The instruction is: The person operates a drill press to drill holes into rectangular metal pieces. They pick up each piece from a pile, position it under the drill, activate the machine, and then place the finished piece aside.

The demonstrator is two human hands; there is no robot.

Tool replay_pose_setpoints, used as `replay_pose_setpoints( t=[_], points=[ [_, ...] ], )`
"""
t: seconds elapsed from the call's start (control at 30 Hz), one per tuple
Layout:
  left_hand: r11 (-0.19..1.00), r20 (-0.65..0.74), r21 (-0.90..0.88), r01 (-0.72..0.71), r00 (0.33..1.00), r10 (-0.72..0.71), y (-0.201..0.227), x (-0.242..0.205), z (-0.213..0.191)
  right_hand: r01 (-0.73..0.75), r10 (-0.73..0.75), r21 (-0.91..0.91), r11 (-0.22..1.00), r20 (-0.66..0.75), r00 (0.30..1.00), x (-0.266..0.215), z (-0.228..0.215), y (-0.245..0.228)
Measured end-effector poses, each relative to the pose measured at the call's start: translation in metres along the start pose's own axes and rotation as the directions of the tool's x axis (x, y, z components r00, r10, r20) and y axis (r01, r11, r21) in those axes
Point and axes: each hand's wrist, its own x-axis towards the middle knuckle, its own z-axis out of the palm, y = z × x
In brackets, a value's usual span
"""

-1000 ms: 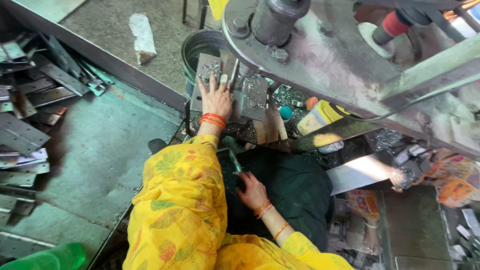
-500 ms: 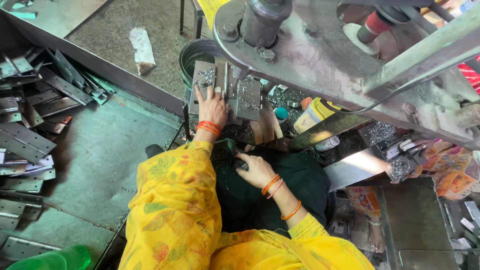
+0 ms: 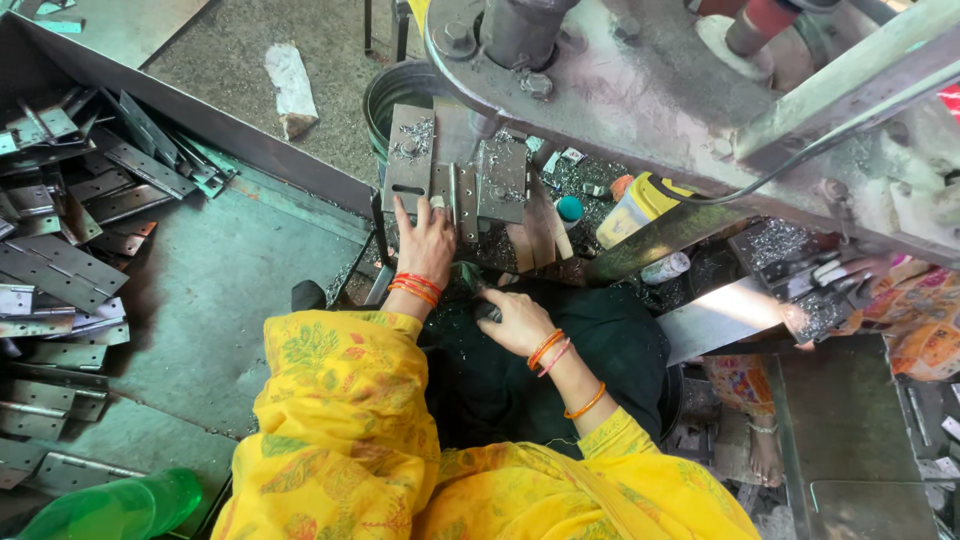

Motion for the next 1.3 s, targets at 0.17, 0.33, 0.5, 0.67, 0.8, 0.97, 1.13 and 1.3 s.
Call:
replay_pose_setpoints(
  t=[0.17,0.33,0.5,0.67,0.8,0.97,1.13,1.3],
  points=[
    [0.993,-0.118,-0.103,-0.059,0.992,0.047,-0.006,0.007,-0.010,0.012,-0.012,-0.015,1.000,0.007,1.000,0.002,0.002,0.007],
    [0.926,-0.397,-0.369,-0.076,0.914,-0.083,-0.025,0.001,-0.027,0.283,-0.264,0.061,0.957,-0.218,0.940,0.011,0.001,0.020],
    [0.671,-0.351,-0.735,-0.097,0.902,-0.253,-0.048,0.002,-0.023,0.053,0.062,0.341,0.939,-0.318,0.946,0.038,-0.013,0.036],
    [0.091,-0.090,-0.994,-0.065,0.946,-0.312,-0.041,0.022,0.003,0.270,0.072,0.710,0.650,-0.412,0.909,0.068,-0.018,0.045],
    [-0.403,0.115,-0.914,0.041,0.980,-0.161,-0.035,0.041,0.018,0.382,0.063,0.632,0.674,-0.565,0.823,0.077,-0.024,0.050],
    [0.789,-0.114,-0.533,0.306,0.898,-0.425,-0.045,0.046,0.019,0.215,-0.205,-0.059,0.975,-0.621,0.757,0.087,-0.021,0.037],
    [0.861,0.051,-0.463,0.212,0.976,-0.213,-0.039,0.038,0.008,0.286,-0.312,-0.124,0.950,-0.343,0.886,0.108,-0.012,0.009],
    [0.898,0.147,-0.427,0.108,0.988,-0.049,-0.023,0.026,0.009,0.413,-0.420,-0.079,0.907,-0.223,0.880,0.096,-0.022,0.004]
  ],
)
